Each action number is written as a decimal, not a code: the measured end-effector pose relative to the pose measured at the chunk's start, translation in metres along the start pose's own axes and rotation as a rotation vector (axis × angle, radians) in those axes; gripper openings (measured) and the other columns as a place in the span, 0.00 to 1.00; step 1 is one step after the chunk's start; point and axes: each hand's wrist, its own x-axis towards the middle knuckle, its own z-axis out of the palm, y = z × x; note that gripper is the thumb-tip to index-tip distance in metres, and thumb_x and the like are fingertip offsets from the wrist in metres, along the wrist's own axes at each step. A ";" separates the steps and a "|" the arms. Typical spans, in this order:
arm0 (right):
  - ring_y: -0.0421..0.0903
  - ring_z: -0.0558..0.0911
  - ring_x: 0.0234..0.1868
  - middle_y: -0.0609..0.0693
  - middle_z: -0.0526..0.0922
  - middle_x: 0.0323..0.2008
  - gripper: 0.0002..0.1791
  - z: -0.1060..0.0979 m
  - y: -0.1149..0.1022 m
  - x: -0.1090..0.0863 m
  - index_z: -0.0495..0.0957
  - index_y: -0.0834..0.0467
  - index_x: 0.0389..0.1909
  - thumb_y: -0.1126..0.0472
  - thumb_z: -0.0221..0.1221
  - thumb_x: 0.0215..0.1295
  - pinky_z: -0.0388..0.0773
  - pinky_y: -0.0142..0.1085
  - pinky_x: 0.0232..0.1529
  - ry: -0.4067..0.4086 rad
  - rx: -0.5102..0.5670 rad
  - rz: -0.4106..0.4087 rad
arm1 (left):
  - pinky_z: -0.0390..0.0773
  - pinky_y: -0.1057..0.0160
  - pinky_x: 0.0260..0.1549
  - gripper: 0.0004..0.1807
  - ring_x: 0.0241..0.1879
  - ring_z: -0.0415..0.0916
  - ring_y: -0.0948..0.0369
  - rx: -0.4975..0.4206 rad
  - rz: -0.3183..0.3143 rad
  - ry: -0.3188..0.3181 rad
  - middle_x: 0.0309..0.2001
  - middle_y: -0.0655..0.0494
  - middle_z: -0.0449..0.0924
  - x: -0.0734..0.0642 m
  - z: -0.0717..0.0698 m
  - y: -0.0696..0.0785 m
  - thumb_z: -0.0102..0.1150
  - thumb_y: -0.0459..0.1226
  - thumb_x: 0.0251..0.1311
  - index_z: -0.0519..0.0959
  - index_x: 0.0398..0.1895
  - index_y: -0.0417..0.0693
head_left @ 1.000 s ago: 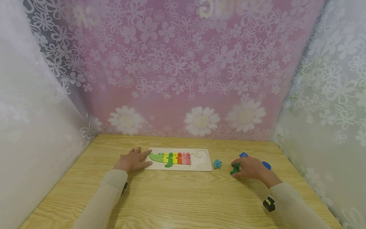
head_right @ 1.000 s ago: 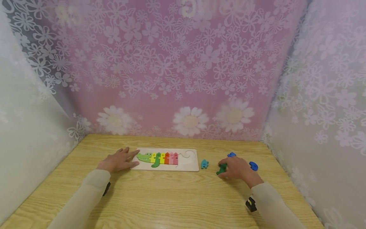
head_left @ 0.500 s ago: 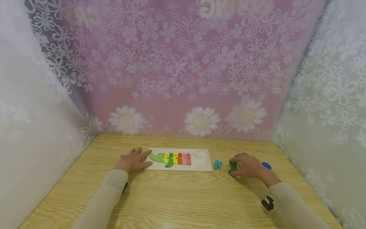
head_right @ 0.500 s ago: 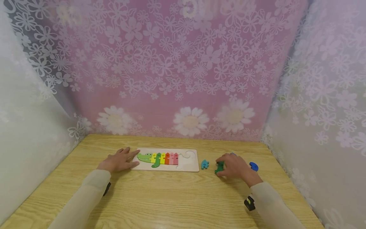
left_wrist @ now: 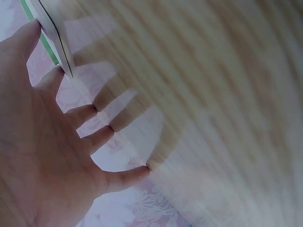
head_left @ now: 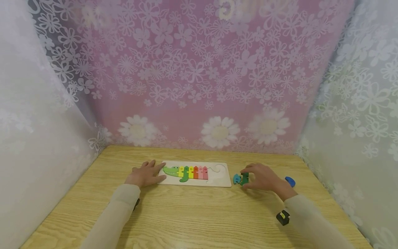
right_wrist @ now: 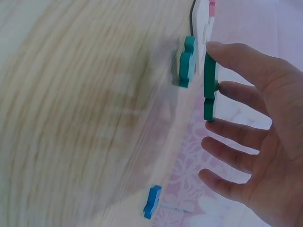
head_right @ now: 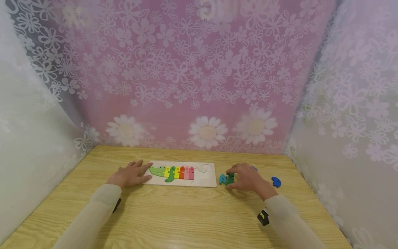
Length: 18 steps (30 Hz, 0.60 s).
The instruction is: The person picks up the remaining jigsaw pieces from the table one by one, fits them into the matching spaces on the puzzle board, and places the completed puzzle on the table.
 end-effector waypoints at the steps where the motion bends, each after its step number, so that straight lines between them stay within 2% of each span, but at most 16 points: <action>1: 0.68 0.81 0.58 0.62 0.83 0.58 0.30 0.000 -0.001 0.002 0.85 0.56 0.58 0.45 0.74 0.58 0.79 0.64 0.54 0.001 0.005 -0.003 | 0.49 0.12 0.61 0.43 0.80 0.47 0.30 0.004 0.001 0.002 0.83 0.38 0.49 0.000 0.000 0.000 0.42 0.69 0.71 0.53 0.84 0.65; 11: 0.65 0.83 0.55 0.62 0.85 0.56 0.29 0.000 -0.017 0.017 0.85 0.57 0.57 0.46 0.74 0.59 0.80 0.63 0.54 0.028 0.012 -0.079 | 0.45 0.13 0.63 0.43 0.79 0.47 0.30 -0.003 0.003 0.008 0.82 0.37 0.50 0.000 0.001 0.001 0.42 0.69 0.71 0.53 0.84 0.64; 18: 0.64 0.82 0.57 0.59 0.84 0.58 0.29 0.000 -0.031 0.033 0.85 0.55 0.59 0.45 0.73 0.59 0.82 0.61 0.52 0.019 -0.008 -0.080 | 0.47 0.13 0.63 0.43 0.79 0.47 0.29 -0.008 0.003 0.007 0.82 0.36 0.50 -0.001 0.000 0.002 0.43 0.68 0.72 0.54 0.84 0.63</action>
